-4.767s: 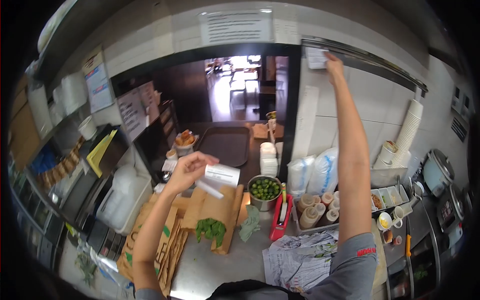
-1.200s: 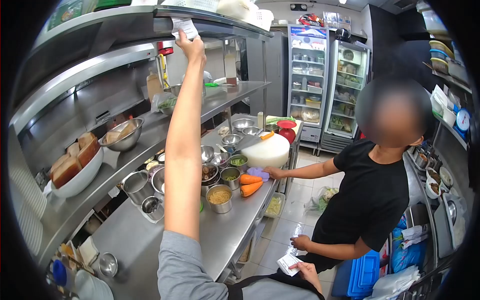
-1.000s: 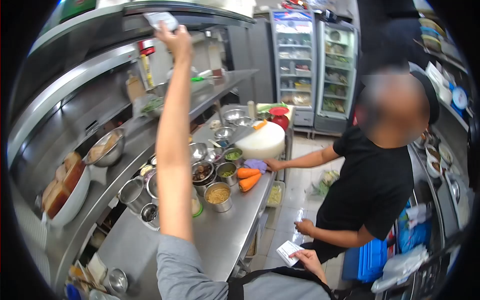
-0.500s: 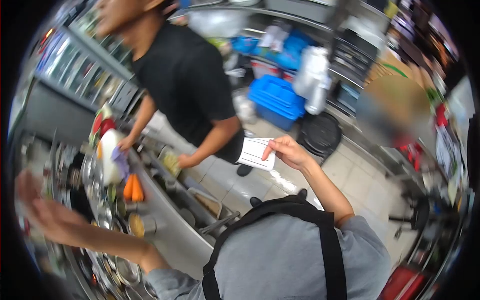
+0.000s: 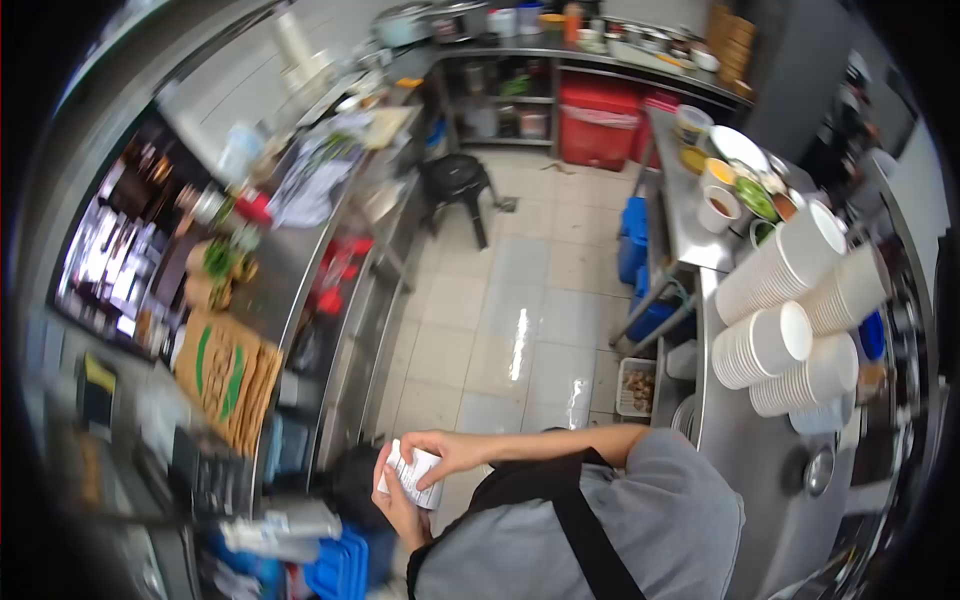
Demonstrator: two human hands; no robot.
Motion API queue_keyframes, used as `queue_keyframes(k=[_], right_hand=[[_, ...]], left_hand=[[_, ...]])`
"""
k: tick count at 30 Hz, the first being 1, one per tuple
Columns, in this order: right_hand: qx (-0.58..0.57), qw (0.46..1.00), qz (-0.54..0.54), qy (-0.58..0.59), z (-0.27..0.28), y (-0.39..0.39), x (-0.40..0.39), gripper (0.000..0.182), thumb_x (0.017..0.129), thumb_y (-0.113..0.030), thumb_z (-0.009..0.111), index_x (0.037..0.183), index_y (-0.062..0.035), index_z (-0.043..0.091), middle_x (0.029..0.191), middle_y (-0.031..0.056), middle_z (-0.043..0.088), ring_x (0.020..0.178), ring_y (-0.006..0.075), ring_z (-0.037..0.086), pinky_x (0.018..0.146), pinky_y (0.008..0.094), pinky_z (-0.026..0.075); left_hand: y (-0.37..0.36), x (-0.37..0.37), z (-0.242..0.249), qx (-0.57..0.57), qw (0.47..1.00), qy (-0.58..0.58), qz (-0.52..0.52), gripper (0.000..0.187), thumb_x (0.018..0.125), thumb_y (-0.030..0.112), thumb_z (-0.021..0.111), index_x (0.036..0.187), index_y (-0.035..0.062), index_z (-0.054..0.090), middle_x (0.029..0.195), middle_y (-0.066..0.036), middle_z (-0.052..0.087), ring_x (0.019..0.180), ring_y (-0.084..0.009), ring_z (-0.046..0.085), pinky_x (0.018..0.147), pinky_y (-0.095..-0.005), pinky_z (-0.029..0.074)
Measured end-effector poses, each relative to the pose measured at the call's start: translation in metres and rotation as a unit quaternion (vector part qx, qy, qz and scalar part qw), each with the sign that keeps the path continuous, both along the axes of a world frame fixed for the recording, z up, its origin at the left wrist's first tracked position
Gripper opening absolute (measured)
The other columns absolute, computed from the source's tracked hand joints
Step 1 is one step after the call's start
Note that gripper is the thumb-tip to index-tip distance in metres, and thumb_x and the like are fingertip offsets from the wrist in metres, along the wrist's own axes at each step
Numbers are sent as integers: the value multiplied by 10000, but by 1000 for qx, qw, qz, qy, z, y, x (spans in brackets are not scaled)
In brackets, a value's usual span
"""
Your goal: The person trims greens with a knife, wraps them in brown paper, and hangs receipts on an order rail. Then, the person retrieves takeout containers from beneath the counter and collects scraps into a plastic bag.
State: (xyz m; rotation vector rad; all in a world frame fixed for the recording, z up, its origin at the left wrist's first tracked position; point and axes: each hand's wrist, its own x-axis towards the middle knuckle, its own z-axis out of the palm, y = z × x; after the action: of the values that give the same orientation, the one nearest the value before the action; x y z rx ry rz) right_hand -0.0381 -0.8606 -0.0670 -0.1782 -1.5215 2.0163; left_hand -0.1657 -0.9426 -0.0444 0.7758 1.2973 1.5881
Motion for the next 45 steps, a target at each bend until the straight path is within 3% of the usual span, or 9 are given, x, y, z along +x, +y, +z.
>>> queue_keyframes(k=[3, 8, 12, 19, 23, 29, 35, 40, 45], right_hand=[[-193, 972, -126, -54, 21, 11, 42, 491, 753, -12, 690, 1162, -61, 423, 987, 42, 606, 950, 124, 543, 806, 259, 444], [-22, 957, -240, -162, -12, 81, 88, 200, 802, -55, 655, 967, 3, 556, 867, 48, 620, 826, 86, 576, 734, 251, 477], [-9, 958, -231, -168, -3, 164, 103, 153, 812, -64, 637, 932, -4, 564, 779, -16, 612, 682, 48, 560, 590, 205, 450], [67, 985, -82, -134, 12, 332, 122, 163, 829, -108, 625, 971, -28, 616, 1023, 34, 549, 811, 106, 531, 702, 212, 399], [97, 978, -94, -158, 22, 389, 171, 158, 868, -148, 585, 941, -17, 633, 1016, 41, 534, 862, 129, 525, 758, 240, 393], [-65, 898, -378, -215, -5, 404, 288, 252, 907, -181, 519, 801, 11, 642, 833, 49, 590, 784, 139, 534, 733, 267, 412], [-196, 725, -657, -63, -58, 405, 420, 242, 883, -134, 542, 756, 50, 633, 796, 94, 592, 730, 184, 564, 703, 291, 440], [-134, 739, -660, -6, -14, 518, 509, 242, 874, -126, 552, 1030, 40, 633, 1380, 139, 338, 1113, 205, 497, 900, 314, 427], [1, 802, -576, -156, 5, 680, 577, 216, 873, -85, 541, 1051, -31, 650, 1360, 116, 378, 1105, 201, 489, 902, 304, 395]], left_hand=[[50, 26, -3, 8, 999, -42, -4, 345, 938, 148, 456, 1210, -61, 493, 1095, -148, 578, 902, -172, 582, 791, -282, 473], [133, 23, -25, -19, 976, 102, -192, 399, 846, -25, 555, 1233, -71, 473, 1020, -158, 614, 839, -133, 596, 719, -237, 478], [211, 10, -23, -62, 958, 32, -277, 367, 773, -87, 614, 1128, -81, 520, 797, -122, 649, 680, -120, 621, 613, -225, 498], [380, -1, -28, -7, 954, 22, -300, 77, 801, -77, 512, 836, -31, 563, 708, -89, 591, 599, -139, 569, 572, -242, 456], [485, 57, -25, 76, 831, 249, -492, 82, 810, -61, 500, 815, -24, 573, 741, -54, 558, 668, -137, 546, 606, -228, 422], [608, 222, -11, 224, 674, 253, -656, 45, 812, -5, 509, 808, 16, 549, 732, -79, 517, 623, -153, 489, 558, -276, 389], [730, 382, -12, 160, 759, 136, -616, 97, 846, 4, 502, 929, 37, 540, 708, -8, 531, 575, -55, 450, 523, -224, 367], [826, 485, -11, 100, 775, 51, -621, 176, 873, 25, 516, 1048, 5, 507, 706, 16, 527, 608, -20, 464, 532, -175, 368], [914, 532, -22, 57, 797, 110, -591, 243, 866, 31, 531, 1103, 9, 483, 755, -5, 575, 625, -31, 498, 524, -183, 384]])
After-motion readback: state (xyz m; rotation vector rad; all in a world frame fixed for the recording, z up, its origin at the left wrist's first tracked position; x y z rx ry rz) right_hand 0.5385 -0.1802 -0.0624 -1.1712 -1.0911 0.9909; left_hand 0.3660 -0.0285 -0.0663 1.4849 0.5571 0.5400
